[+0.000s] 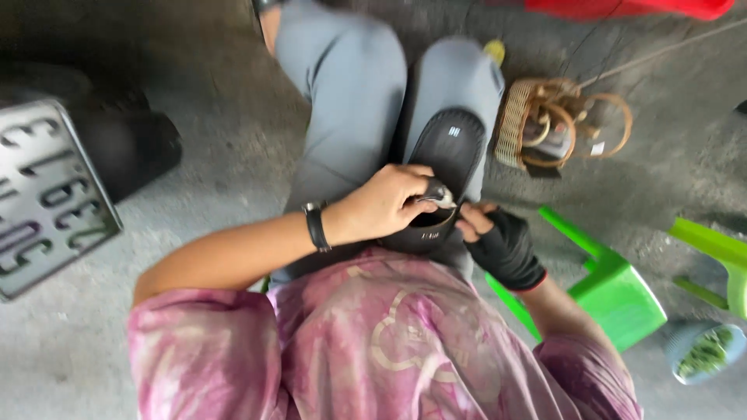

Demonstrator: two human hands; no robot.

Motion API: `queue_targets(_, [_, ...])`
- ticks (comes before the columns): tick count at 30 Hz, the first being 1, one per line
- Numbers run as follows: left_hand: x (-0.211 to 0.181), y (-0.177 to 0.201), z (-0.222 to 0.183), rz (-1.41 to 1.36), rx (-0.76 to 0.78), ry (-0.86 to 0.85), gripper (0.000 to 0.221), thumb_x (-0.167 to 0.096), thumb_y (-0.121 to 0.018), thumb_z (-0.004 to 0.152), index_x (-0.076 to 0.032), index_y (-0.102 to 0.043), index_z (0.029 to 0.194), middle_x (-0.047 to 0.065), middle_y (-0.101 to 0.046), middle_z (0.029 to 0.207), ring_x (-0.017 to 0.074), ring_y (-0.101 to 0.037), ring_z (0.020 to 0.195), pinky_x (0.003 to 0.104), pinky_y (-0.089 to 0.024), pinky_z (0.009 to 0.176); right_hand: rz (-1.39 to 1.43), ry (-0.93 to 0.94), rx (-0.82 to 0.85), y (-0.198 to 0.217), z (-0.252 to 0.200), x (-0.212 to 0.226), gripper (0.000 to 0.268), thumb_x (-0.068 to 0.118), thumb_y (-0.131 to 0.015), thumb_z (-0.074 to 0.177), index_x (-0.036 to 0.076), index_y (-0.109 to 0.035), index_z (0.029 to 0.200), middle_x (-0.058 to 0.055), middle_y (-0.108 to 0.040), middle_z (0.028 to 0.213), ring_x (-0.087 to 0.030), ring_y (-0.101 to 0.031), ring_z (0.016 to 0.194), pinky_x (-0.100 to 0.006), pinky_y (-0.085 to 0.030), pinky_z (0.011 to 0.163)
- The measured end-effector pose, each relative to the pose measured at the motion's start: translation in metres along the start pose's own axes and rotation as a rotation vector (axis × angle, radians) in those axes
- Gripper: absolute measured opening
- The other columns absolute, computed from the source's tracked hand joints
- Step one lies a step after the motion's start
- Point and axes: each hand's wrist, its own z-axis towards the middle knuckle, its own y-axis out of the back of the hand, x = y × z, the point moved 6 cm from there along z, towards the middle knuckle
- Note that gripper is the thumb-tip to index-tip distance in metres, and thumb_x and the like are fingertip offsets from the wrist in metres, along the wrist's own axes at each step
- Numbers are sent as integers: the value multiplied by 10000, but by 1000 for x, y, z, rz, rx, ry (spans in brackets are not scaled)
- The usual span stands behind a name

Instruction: Hand-sewing the sole of a black leather shoe using a needle and thread at a repair station.

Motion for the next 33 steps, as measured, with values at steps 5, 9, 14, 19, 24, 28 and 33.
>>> queue_targets(5, [54,-27,-10,540,208,501,523,-231,-624,767,5,-437,1194,122,-708,771,366,-696,772,500,-548,674,-73,-36,-70,9,9,16,313,160,-659,837,36,-675,1125,-118,-674,851,-313,-647,644,-369,-521,462])
queue_targets(9, [46,-31,-12,561,369,506,678,-218,-600,748,31,-301,1304,41,-726,851,316,-694,863,477,-544,771,-171,40,-111,24,14,20,316,190,-668,837,109,-679,1143,-90,-660,889,-269,-647,651,-334,-539,482])
queue_targets(14, [13,-20,-14,225,132,382,416,-36,-631,763,-6,-470,1146,-9,-732,743,218,-713,777,344,-560,707,-250,125,47,39,15,24,200,162,-570,876,126,-711,1013,-65,-640,849,-223,-639,616,-302,-527,525])
queue_targets(19, [13,-18,-29,176,-132,186,162,2,-582,823,7,-580,985,141,-629,863,290,-700,794,297,-540,633,-341,40,163,78,-11,-1,330,170,-535,905,218,-598,1225,-128,-637,1099,-276,-659,856,-343,-528,650])
queue_targets(24, [19,-27,-43,602,-90,-138,21,106,-470,818,94,-452,816,231,-480,993,381,-490,837,441,-460,766,-454,-73,380,74,-24,-7,677,128,-592,767,340,-495,1403,-34,-583,1200,-202,-667,842,-331,-530,643])
queue_targets(28, [-9,-27,-45,869,-153,-267,72,107,-477,787,44,-509,802,145,-415,843,336,-464,702,402,-425,591,319,-181,514,28,-5,33,421,174,-495,938,235,-510,1355,-105,-652,1112,-322,-631,922,-399,-498,771])
queue_targets(33, [-42,-22,-50,1056,-241,-323,155,-2,-480,874,-41,-547,740,98,-379,774,314,-466,665,372,-397,554,640,-647,564,-33,-5,23,269,326,-696,816,273,-705,1079,-21,-726,853,-196,-704,806,-348,-556,717])
